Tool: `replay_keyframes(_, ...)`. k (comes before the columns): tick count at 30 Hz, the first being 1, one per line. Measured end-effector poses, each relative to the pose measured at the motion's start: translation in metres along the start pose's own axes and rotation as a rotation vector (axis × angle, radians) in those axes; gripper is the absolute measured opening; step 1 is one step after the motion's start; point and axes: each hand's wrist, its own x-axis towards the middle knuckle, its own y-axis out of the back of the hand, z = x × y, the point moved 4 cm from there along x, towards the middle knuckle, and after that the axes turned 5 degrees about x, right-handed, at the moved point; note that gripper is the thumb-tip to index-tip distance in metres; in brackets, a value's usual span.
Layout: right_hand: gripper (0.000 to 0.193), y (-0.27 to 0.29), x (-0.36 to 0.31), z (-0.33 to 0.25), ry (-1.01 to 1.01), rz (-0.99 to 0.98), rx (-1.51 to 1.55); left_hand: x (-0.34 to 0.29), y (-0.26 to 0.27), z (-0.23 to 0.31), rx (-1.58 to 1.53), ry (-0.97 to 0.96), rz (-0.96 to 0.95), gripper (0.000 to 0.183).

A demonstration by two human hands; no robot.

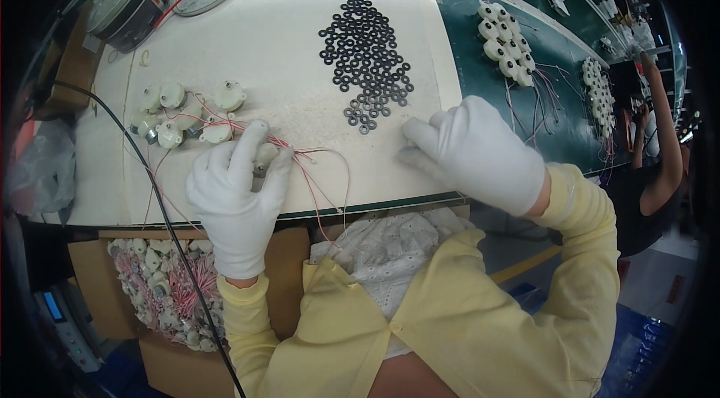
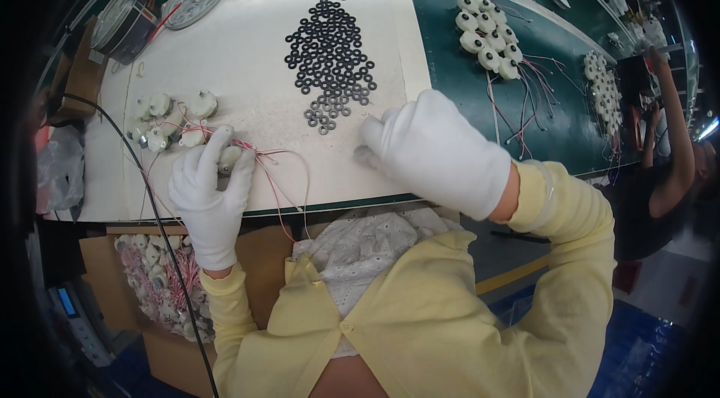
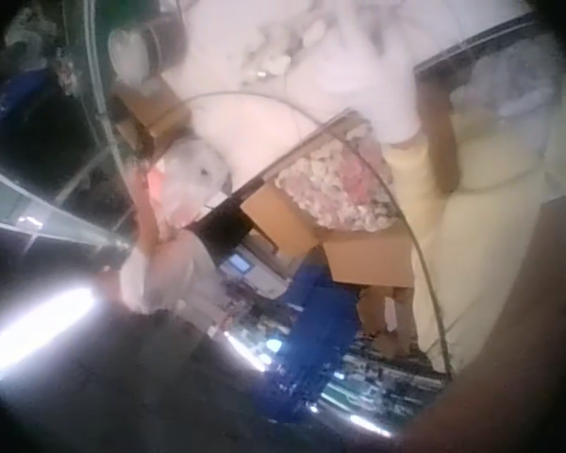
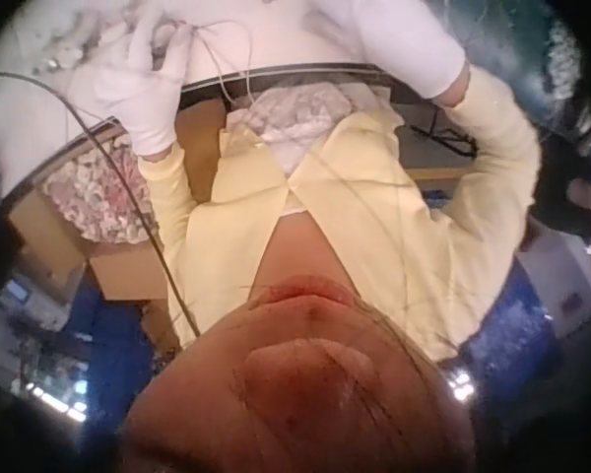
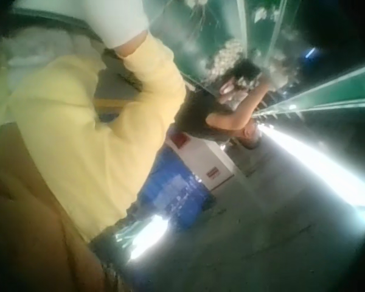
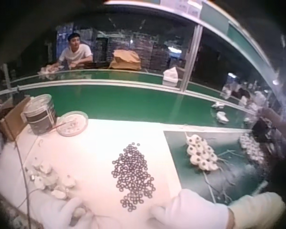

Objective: The person assembles small white cylindrical electronic components by inserting black circular washers into their centers. They pick up each component, place a washer, and set the finished unit on the green workbench. The process is repeated continuously with components and washers arranged on the table.

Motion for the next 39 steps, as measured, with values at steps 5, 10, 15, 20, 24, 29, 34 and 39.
replay_keyframes(5, 0.024, -0.025, -0.02, 0.035, -0.396, 0.187, 0.795, 0.001, -0.001, 0.0, -0.015, 0.003, 0.005, 0.039)
replay_keyframes(10, 0.025, -0.033, -0.042, 0.057, -0.683, 0.182, 0.816, 0.0, -0.001, -0.001, 0.003, 0.006, 0.016, 0.038)
replay_keyframes(15, 0.027, -0.022, -0.033, 0.045, -0.479, 0.225, 0.823, -0.001, 0.0, -0.001, 0.014, 0.014, -0.002, 0.039)
replay_keyframes(20, 0.036, -0.017, -0.029, 0.03, -0.31, 0.162, 0.702, 0.001, 0.0, 0.001, 0.023, -0.015, 0.025, 0.04)
replay_keyframes(24, 0.044, -0.016, -0.031, 0.018, -0.195, 0.148, 0.43, -0.001, 0.0, -0.001, 0.002, 0.009, 0.009, 0.041)
replay_keyframes(29, 0.053, -0.029, -0.04, 0.012, -0.193, 0.24, 0.306, 0.001, 0.0, 0.0, -0.001, 0.0, 0.025, 0.041)
replay_keyframes(34, 0.058, -0.02, -0.043, 0.015, -0.161, 0.429, 0.161, 0.001, 0.001, 0.001, 0.012, -0.014, 0.035, 0.04)
replay_keyframes(39, 0.059, -0.022, -0.04, 0.016, -0.15, 0.396, 0.134, 0.001, 0.001, -0.001, 0.008, -0.002, 0.01, 0.041)
